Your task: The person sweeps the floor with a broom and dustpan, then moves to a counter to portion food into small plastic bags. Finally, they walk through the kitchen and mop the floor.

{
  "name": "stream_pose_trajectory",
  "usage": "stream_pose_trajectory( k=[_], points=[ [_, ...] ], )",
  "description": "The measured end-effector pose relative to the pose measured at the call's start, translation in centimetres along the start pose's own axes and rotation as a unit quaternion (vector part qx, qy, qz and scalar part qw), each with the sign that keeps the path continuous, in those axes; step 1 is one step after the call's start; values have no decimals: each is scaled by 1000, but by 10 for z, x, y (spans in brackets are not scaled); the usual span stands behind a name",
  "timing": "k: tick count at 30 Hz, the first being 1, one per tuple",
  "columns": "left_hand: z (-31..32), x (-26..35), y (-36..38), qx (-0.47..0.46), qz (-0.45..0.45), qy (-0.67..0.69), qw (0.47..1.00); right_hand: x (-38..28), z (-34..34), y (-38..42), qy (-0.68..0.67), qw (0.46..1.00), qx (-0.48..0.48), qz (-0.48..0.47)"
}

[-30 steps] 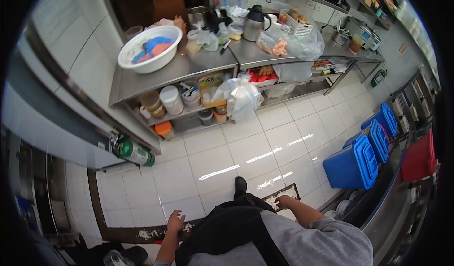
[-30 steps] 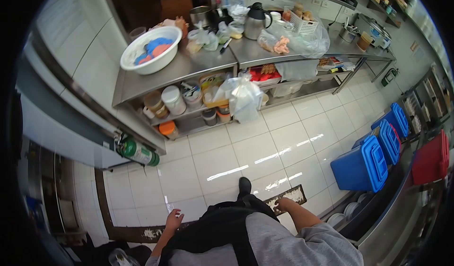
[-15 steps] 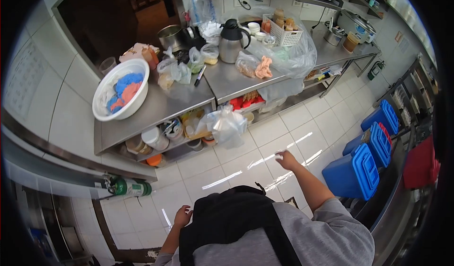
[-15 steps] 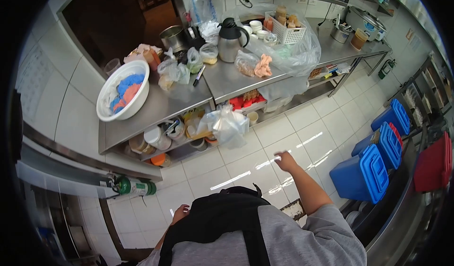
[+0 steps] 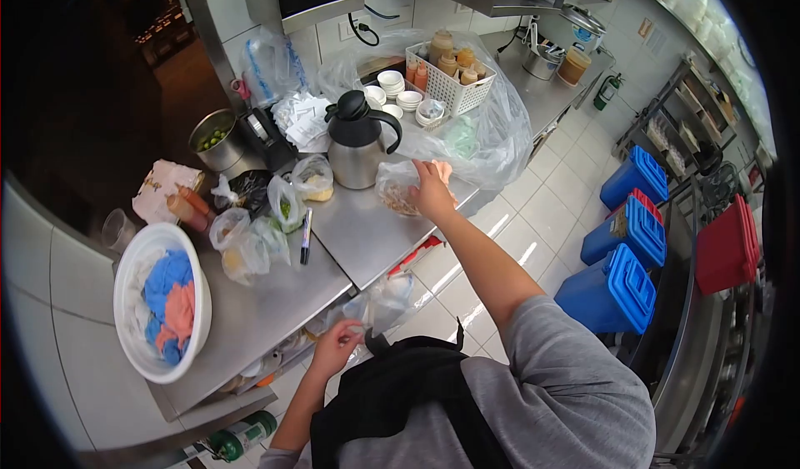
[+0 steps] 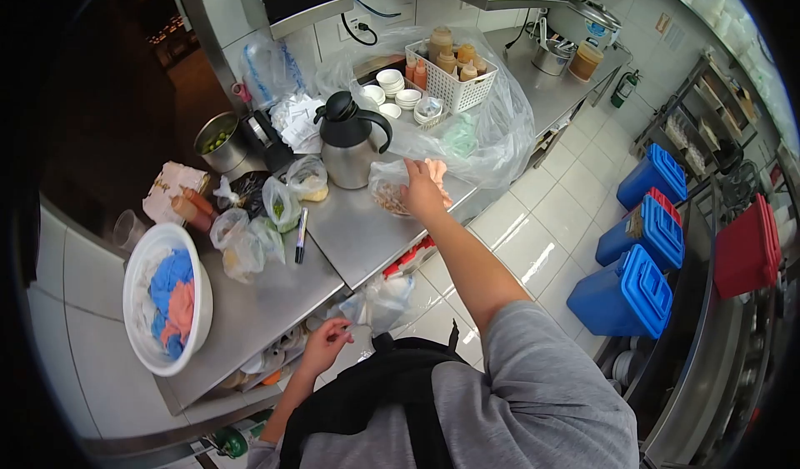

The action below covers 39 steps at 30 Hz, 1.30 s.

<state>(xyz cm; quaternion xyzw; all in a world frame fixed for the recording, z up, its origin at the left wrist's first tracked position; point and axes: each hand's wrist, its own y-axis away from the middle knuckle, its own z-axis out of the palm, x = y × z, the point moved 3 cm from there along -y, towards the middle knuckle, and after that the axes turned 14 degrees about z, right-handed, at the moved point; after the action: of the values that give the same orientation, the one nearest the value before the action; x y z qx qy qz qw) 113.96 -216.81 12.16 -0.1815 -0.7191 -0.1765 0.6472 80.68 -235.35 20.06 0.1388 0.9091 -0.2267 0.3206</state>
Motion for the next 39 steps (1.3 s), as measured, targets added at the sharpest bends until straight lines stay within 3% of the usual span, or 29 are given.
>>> stream_pose_trajectory(
  k=[1,2,4,6,7,9,12,16,17,18,19,21,23,25,26,30,35,37,39],
  points=[
    [-2,18,-25,-47,27,-16,998,5,11,-12,60,997,56,7],
    [-5,34,-46,-94,52,-32,994,8,17,-23,62,997,54,14],
    [-12,59,-81,-107,51,-26,993,16,33,-30,104,992,-65,-3],
    [-18,60,-110,-120,50,-21,991,-4,23,-21,31,997,-67,-20],
    [-19,46,-123,-91,34,50,994,-18,13,-12,-40,996,-63,-44],
    [-20,41,-136,-9,-41,174,984,-32,3,7,-63,992,-89,-66],
    [-21,49,-168,136,-128,322,928,-56,-7,25,-100,974,-142,-144],
    [-22,51,-201,144,-200,401,882,-76,-12,38,-103,947,-216,-213],
    [-22,48,-205,118,-139,354,917,-80,-14,38,-89,941,-244,-219],
    [-22,49,-208,89,-74,301,946,-89,-26,39,-84,935,-214,-269],
    [-22,60,-205,102,-73,300,946,-95,-37,38,-91,931,-220,-277],
    [-26,91,-196,127,32,121,984,-102,-55,38,-115,915,-197,-332],
    [-22,96,-191,170,42,125,977,-92,-47,38,-118,911,-228,-322],
    [-16,99,-186,155,50,-7,987,-84,-38,34,-106,920,-266,-266],
    [-15,101,-185,148,54,-75,985,-91,-45,33,-136,906,-257,-307],
    [-23,112,-179,192,71,-218,954,-84,-37,23,-92,907,-267,-313],
    [-29,142,-163,258,122,-222,932,-82,-57,24,-152,891,-243,-351],
    [-40,121,-165,296,44,-38,954,-69,-37,20,-123,913,-269,-281],
    [-34,133,-159,253,61,-122,958,-78,-51,24,-178,893,-281,-302]
  ],
)
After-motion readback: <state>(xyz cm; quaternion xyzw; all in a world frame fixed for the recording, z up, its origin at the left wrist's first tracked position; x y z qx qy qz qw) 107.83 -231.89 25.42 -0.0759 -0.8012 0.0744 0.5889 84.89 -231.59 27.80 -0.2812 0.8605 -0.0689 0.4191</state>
